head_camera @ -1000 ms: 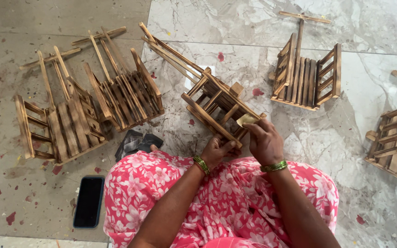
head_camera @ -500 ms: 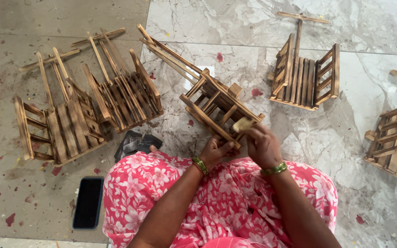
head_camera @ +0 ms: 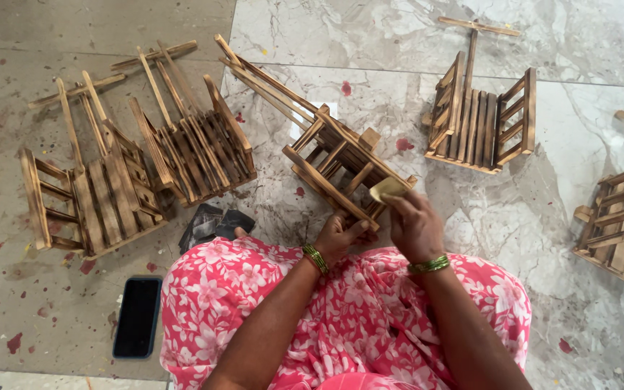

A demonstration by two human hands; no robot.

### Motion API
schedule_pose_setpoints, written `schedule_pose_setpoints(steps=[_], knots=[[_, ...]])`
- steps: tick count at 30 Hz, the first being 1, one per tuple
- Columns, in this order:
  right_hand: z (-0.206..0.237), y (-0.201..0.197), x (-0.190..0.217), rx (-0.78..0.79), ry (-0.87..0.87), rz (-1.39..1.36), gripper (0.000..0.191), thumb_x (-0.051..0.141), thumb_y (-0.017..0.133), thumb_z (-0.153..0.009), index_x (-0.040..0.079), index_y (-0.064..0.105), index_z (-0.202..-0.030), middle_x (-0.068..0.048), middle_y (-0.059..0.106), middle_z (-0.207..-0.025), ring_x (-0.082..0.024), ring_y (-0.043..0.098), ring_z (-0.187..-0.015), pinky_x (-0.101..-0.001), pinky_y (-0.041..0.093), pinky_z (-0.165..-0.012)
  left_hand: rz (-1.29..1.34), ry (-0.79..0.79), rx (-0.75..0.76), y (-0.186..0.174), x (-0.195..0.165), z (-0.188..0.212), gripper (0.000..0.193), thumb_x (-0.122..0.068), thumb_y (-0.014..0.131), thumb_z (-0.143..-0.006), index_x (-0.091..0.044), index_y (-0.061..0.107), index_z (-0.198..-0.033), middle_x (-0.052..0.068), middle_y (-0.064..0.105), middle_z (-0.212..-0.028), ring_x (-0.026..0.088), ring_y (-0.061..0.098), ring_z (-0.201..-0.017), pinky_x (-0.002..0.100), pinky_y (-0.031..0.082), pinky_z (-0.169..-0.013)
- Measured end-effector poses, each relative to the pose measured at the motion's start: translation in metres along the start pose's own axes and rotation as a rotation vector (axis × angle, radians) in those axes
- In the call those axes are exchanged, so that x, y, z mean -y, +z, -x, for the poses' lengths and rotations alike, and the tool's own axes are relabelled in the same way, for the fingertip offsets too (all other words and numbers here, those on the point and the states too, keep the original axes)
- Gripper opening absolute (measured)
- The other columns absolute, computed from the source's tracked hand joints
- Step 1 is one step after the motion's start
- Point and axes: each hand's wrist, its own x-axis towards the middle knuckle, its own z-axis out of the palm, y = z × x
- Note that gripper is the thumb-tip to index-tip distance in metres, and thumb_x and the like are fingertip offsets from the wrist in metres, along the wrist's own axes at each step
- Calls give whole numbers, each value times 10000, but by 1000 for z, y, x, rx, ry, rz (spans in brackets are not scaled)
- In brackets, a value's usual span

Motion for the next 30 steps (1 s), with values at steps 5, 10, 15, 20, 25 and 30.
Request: schedule_pose_setpoints(steps=[5, 10, 15, 20, 25, 30], knots=[[11, 5, -5, 169, -84, -88, 169, 74, 657, -924, 144, 800, -979, -14, 712, -863, -138, 634, -711, -275, 511, -550, 18, 50, 28, 0, -1, 1, 289, -193, 707, -984, 0, 644, -1191, 126, 748, -1064, 217, 752, -906, 348, 629, -806], [3, 10, -19, 52, 60, 20, 149, 89, 657, -1005, 122, 801, -1020, -25, 708, -847, -127, 606, -659, -255, 464, -498, -12, 27, 18, -3, 2, 3, 247, -188, 688, -1002, -8, 650, -1167, 113, 752, -1048, 206, 760, -904, 334, 634, -800], [17, 17, -5, 200, -116, -198, 158, 93, 620, -991, 115, 773, -1025, -17, 730, -915, -100, 642, -733, -195, 533, -553, 31, 60, 48, -7, 5, -1, 232, -169, 702, -998, 4, 667, -1148, 124, 753, -1020, 213, 752, -885, 351, 626, -791], [8, 9, -12, 48, -1, -45, 154, 83, 641, -994, 127, 788, -994, -39, 748, -903, -121, 655, -715, -238, 523, -528, -15, 6, 9, -8, 4, 5, 228, -168, 686, -1012, 7, 664, -1157, 137, 760, -1026, 219, 758, -895, 353, 634, -802], [-1, 5, -9, 66, 17, 21, 132, 110, 650, -998, 105, 781, -986, -54, 744, -878, -140, 653, -694, -261, 509, -495, -8, 8, 23, -4, -2, 4, 251, -183, 686, -1004, 0, 648, -1171, 124, 756, -1050, 222, 761, -908, 357, 640, -806], [12, 6, 7, 29, -214, -20, 131, 103, 662, -896, 121, 761, -981, -72, 740, -926, -194, 677, -805, -268, 541, -593, 15, 36, 22, -3, -1, 4, 255, -167, 698, -989, -11, 651, -1185, 119, 751, -1057, 207, 746, -908, 358, 631, -822]])
